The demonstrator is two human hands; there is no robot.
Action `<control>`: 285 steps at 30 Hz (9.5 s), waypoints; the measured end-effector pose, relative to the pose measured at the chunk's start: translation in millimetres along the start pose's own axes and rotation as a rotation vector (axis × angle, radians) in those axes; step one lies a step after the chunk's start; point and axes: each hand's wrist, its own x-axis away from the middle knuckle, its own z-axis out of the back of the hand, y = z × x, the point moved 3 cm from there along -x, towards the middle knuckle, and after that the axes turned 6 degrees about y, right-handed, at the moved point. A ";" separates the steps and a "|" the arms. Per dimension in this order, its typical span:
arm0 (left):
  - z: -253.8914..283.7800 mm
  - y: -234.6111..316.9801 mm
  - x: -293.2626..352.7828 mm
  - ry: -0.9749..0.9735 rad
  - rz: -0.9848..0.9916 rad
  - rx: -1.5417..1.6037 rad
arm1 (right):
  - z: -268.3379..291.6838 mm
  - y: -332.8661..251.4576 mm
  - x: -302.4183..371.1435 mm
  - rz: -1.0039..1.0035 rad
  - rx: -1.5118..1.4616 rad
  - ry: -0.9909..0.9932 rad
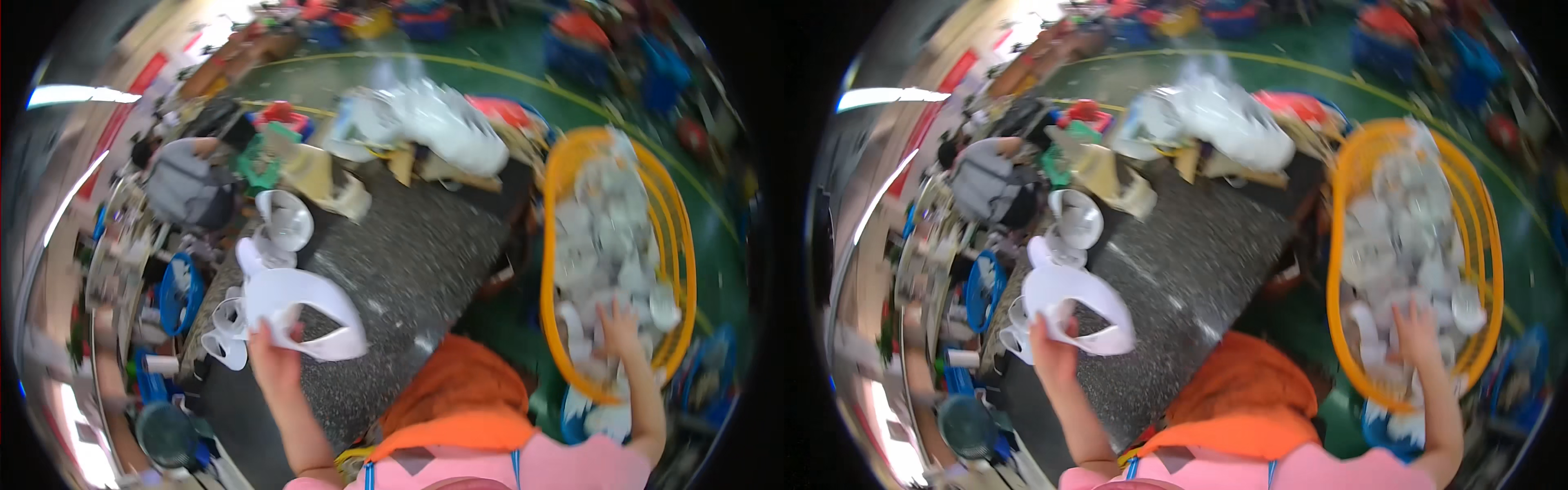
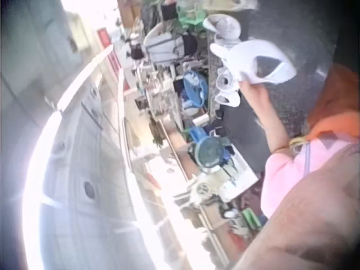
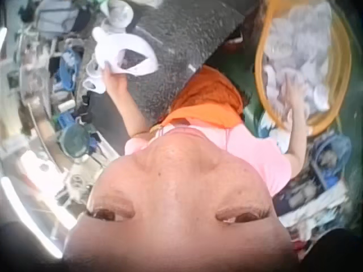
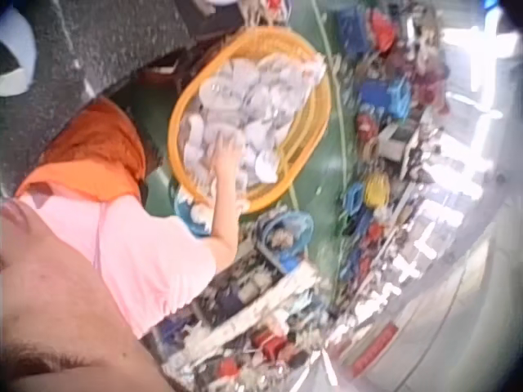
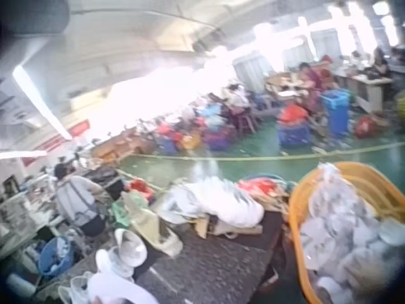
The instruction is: The person applies adhesive to shoe parts using a handheld applicator, wipes the table surface with a piece of material, checks a label, and sorts shoe components into a basket.
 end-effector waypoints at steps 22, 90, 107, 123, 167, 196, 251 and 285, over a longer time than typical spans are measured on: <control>230.3 -15.3 -28.0 1.081 -0.390 -0.041 | 13.2 32.6 -75.2 -0.213 -0.289 -0.079; 251.4 -9.2 -18.8 1.144 -0.765 -1.341 | 170.7 8.5 32.4 -0.086 -0.207 1.059; 214.9 -6.9 -8.4 1.012 -0.793 -0.942 | 260.7 11.9 42.8 0.078 -0.264 1.347; -146.7 -69.8 66.3 -0.508 -0.788 -0.769 | 381.5 -149.9 101.8 0.728 -0.015 1.518; 306.8 49.8 56.2 0.596 -1.053 -1.927 | 209.9 -437.4 38.3 1.637 -0.776 0.890; 112.2 68.5 62.9 0.245 -0.779 -1.099 | 98.7 25.2 -18.9 -0.193 -0.583 0.604; 405.1 121.9 -2.0 0.533 -0.464 -0.244 | 297.7 -643.0 74.0 1.620 -0.445 0.889; 224.6 154.9 154.9 0.259 -0.537 -0.404 | 252.0 -640.0 162.9 1.902 -0.898 0.053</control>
